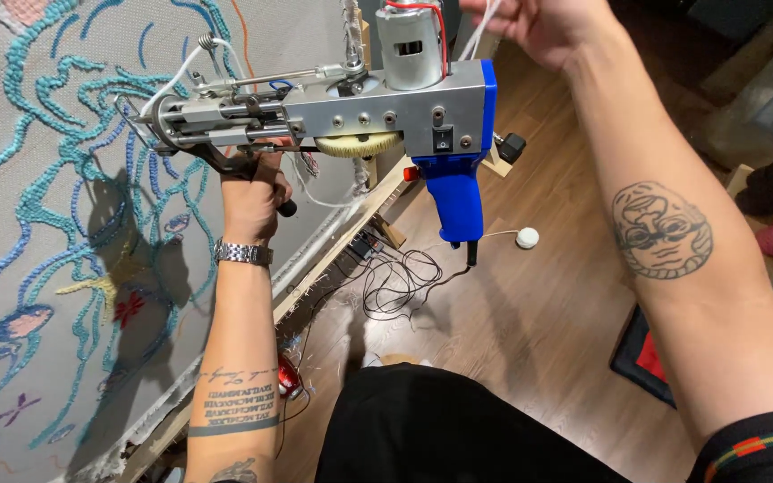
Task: Tufting a design into a rug canvas using a tufting gun and trimming excess yarn with scissors.
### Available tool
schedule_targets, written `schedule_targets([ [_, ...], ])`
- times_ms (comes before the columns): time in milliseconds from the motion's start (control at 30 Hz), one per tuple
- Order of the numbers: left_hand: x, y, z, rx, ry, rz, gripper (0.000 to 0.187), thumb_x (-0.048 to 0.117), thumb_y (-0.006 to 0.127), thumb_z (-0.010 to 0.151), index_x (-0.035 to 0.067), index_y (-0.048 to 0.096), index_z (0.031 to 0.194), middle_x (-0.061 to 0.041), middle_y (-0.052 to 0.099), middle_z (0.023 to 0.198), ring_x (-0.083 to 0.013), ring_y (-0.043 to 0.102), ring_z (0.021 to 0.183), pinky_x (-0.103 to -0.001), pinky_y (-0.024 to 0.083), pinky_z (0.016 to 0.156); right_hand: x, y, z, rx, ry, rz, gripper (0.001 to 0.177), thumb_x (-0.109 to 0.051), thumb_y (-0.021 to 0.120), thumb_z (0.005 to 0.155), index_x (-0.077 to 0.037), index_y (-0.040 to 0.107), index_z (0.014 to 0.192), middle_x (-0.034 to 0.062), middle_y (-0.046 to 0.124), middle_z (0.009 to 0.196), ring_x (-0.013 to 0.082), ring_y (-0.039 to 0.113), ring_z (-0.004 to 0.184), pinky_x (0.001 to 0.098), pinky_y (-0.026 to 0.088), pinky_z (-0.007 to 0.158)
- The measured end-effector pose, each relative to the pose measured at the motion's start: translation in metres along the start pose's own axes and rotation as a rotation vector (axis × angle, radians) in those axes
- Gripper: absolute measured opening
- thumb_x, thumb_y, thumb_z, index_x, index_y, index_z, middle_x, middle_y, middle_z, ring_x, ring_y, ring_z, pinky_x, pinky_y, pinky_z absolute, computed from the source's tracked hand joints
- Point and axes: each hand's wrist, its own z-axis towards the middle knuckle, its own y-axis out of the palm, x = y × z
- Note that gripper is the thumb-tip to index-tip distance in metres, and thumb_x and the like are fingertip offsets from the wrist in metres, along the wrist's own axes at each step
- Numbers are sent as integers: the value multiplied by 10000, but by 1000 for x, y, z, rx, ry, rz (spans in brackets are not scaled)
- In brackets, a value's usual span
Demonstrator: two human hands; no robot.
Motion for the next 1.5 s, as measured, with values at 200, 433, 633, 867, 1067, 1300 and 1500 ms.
schedule_targets([
  [200, 19, 25, -7, -11, 7, 13, 154, 128, 686, 992, 1, 655, 1073, -32, 702, 849, -83, 467, 487, -265, 383, 461, 13, 26, -52, 200, 243, -889, 283, -257, 617, 1047, -16, 743, 1125, 99, 734, 943, 162, 676, 855, 328, 526, 747],
  [433, 19, 28, -6, -47, 1, 42, 204, 174, 683, 1037, -8, 717, 1121, 17, 538, 638, -56, 417, 479, -242, 343, 472, 41, 4, -74, 63, 355, -849, 295, -244, 646, 985, -9, 718, 1149, 80, 765, 1015, 136, 734, 917, 304, 575, 849],
  [633, 9, 27, -3, -33, -29, 21, 201, 200, 693, 1009, 18, 711, 1090, 26, 653, 762, -41, 419, 474, -240, 343, 457, 33, 19, -82, 117, 392, -960, 280, -249, 659, 995, -21, 718, 1146, 111, 759, 1019, 187, 703, 936, 337, 549, 835],
  [867, 12, 34, -6, 3, -17, 19, 193, 209, 684, 1004, 37, 716, 1085, 34, 632, 736, -33, 420, 463, -240, 346, 446, 18, 48, -101, -204, 412, -356, 440, -163, 704, 916, 7, 625, 1315, 185, 691, 1176, 236, 658, 991, 425, 546, 879],
  [1067, 13, 39, -7, 41, -69, 33, 200, 203, 672, 1016, 33, 757, 1080, 82, 463, 596, -26, 352, 451, -241, 262, 419, -40, 143, -136, -532, 289, 219, 619, -233, 811, 788, -21, 567, 1316, 168, 666, 1255, 316, 672, 1158, 444, 535, 1002],
  [1300, 16, 46, -14, 50, -122, 163, 219, 235, 680, 996, 71, 790, 1090, 94, 432, 574, -26, 342, 447, -250, 255, 413, 12, 130, -139, -208, 394, 211, 422, -274, 762, 854, 30, 636, 1118, 203, 701, 901, 363, 706, 808, 498, 564, 730],
  [1500, -5, 39, -3, 81, -71, 189, 226, 249, 738, 975, 37, 742, 1054, 78, 512, 624, -37, 404, 470, -261, 296, 426, 14, 128, -145, -188, 337, 303, 318, -272, 756, 893, -8, 616, 1003, 129, 622, 751, 255, 615, 664, 442, 558, 676],
])
